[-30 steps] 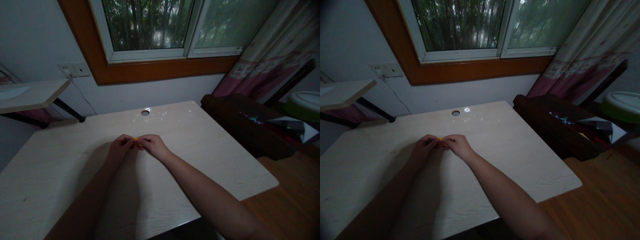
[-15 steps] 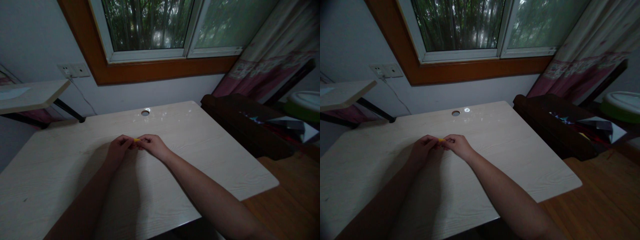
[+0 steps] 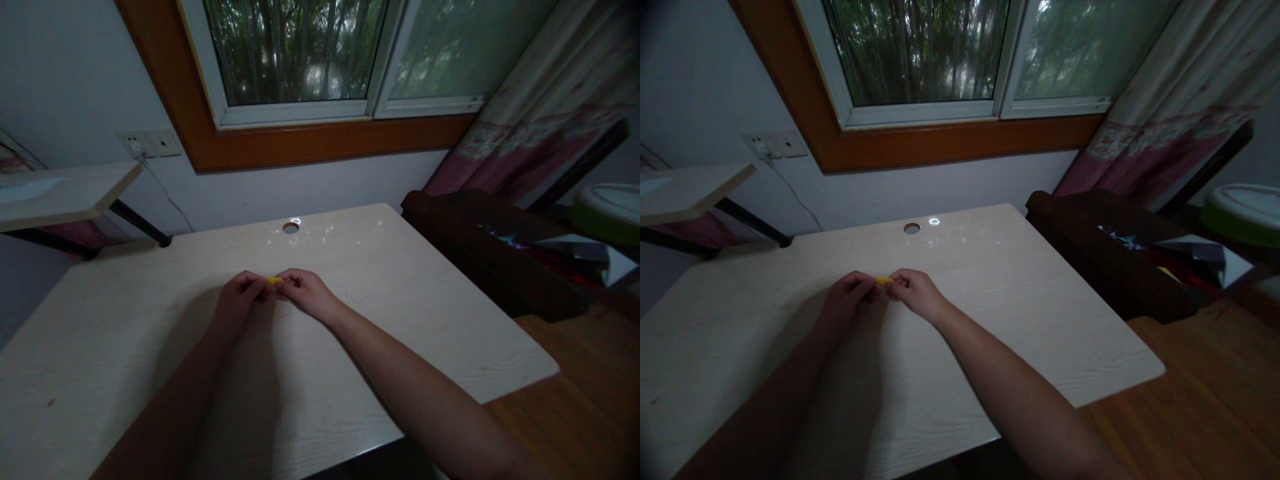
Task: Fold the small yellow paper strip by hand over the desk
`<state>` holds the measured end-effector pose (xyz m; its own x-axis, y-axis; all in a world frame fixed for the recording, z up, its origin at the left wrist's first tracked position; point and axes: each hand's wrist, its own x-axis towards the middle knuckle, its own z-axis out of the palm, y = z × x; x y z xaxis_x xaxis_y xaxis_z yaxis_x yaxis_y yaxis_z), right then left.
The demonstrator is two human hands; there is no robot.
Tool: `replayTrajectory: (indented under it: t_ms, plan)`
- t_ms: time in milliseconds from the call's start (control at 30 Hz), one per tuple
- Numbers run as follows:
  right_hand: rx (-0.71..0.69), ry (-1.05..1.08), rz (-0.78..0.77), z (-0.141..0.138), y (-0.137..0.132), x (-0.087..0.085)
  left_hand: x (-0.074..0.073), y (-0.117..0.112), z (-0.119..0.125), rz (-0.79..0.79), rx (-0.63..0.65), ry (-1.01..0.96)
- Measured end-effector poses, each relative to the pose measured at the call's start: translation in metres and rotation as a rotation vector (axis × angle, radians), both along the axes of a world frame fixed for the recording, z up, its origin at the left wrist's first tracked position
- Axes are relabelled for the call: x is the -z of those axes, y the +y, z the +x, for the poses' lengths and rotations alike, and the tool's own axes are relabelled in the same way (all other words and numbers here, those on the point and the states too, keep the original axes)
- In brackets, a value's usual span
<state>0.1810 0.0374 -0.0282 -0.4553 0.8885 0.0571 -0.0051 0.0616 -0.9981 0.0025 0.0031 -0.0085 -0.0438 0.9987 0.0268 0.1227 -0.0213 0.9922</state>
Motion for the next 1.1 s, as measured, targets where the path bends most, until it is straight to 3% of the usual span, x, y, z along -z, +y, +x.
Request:
replayTrajectory:
  t_ms: [333, 633, 1100]
  plan:
    - [-0.014, 0.016, 0.000, 0.003, 0.001, 0.001, 0.001, 0.001, 0.001, -0.011, 0.064, 0.021]
    - [-0.018, -0.006, -0.024, 0.004, 0.000, -0.008, 0.001, 0.000, 0.000, 0.013, 0.060, -0.063]
    - [0.051, 0.058, -0.071, 0.002, 0.000, -0.007, 0.005, 0.001, -0.003, 0.005, 0.022, -0.118]
